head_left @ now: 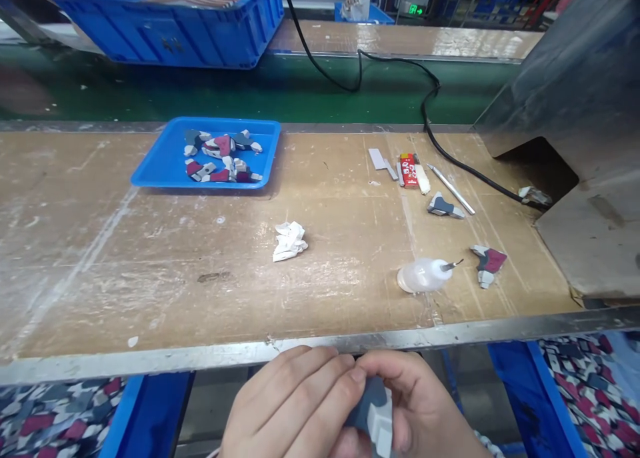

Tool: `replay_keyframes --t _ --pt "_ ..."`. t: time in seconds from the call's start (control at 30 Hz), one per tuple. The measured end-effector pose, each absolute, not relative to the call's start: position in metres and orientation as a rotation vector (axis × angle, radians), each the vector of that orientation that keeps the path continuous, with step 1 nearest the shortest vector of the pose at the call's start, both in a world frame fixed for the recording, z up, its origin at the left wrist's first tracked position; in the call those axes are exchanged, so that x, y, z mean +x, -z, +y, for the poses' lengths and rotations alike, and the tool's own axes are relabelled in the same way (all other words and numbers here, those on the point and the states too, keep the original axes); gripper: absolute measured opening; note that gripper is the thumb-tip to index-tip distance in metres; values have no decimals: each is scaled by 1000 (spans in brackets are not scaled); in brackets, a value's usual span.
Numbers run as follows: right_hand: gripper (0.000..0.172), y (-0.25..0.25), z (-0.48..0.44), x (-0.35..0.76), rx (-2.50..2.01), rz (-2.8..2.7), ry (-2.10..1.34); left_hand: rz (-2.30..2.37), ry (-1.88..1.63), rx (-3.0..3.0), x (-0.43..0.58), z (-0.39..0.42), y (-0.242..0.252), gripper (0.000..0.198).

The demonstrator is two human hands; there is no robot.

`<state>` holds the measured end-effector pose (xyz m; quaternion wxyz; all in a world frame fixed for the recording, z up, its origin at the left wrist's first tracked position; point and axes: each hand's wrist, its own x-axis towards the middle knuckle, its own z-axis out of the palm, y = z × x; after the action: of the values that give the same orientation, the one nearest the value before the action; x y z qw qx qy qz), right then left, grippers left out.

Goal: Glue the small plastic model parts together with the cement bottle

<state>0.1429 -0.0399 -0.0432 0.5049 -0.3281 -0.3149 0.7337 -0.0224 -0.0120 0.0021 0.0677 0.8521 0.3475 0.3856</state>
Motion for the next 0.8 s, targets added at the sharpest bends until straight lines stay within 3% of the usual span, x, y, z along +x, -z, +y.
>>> replay_keyframes --t 0.23,0.5,0.63,0.8 --pt "58 35 -51 160 -987 -775 -1779 855 -1149 2596 -22 -7 -1 28" --pt "66 72 -59 145 -789 -766 -1909 637 -931 2174 -14 3 -14 29" --pt "71 83 -67 143 -766 -663 -2081 570 -1008 2220 -10 1 -8 35" --pt "58 70 -65 148 -696 -444 -2288 481 -1055 2402 -11 4 -8 33"
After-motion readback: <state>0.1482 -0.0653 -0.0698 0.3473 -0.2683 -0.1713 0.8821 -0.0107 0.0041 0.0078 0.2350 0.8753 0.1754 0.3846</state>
